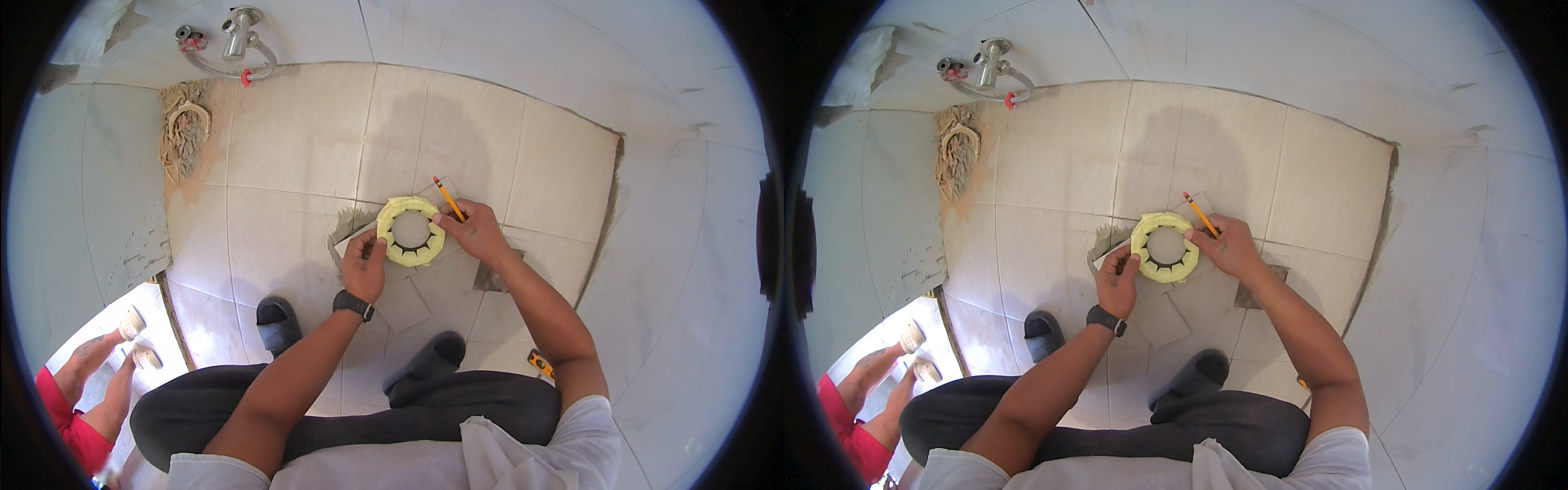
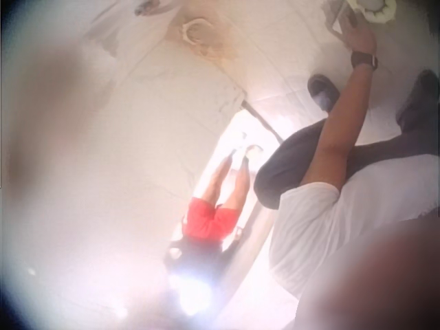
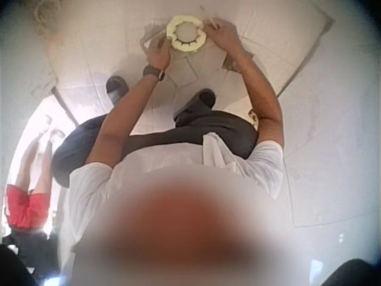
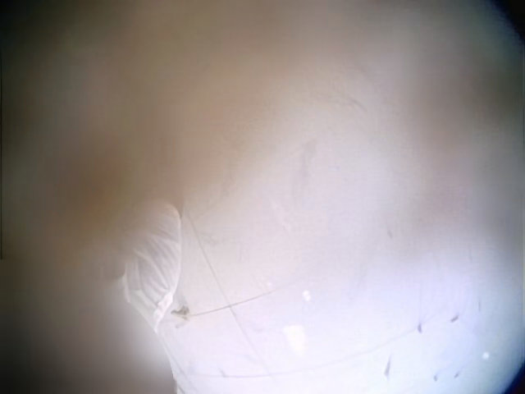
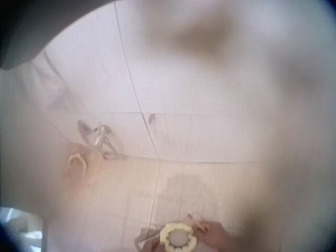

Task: The person walks into a bathroom and sits on the floor. They place a tile over a floor drain, then use a pencil and a circular foam template to mark the tile for cutting around the drain.

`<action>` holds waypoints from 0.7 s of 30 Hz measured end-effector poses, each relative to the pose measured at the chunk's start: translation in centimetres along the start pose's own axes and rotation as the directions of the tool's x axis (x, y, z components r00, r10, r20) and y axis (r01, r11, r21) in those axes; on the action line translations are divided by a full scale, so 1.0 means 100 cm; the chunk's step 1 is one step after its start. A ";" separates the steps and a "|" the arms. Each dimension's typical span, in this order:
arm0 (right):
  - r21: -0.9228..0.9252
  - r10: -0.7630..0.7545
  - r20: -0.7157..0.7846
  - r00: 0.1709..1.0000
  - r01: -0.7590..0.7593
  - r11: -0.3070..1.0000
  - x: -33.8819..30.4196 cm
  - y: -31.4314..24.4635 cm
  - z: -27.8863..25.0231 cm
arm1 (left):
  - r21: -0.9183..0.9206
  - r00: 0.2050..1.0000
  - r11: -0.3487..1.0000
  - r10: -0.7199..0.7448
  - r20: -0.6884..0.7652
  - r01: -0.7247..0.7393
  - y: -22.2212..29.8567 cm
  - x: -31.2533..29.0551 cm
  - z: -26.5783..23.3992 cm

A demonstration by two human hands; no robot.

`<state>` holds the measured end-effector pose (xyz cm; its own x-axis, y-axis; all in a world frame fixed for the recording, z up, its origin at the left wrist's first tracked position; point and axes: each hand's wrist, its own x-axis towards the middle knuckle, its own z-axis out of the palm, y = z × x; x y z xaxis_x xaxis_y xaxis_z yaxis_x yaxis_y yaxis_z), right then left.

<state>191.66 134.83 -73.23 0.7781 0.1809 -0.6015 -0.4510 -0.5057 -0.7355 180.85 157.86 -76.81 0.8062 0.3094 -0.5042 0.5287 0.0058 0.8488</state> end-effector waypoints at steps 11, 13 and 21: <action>0.039 -0.025 -0.053 0.998 0.028 0.999 -0.002 0.000 0.006 | 0.044 0.999 0.998 0.036 -0.030 -0.035 -0.003 0.002 0.004; 0.049 -0.032 -0.052 0.998 0.035 0.998 -0.003 -0.002 0.006 | 0.058 0.997 0.995 0.078 -0.006 -0.078 -0.001 0.001 0.002; -0.008 -0.046 -0.046 0.998 0.045 0.999 -0.001 0.006 0.003 | 0.107 0.990 0.984 0.144 -0.004 -0.142 -0.006 0.001 -0.006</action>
<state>191.14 134.81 -73.65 0.8174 0.1645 -0.5521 -0.4117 -0.5036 -0.7595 180.45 158.48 -77.30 0.8726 0.3112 -0.3764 0.4339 -0.1401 0.8900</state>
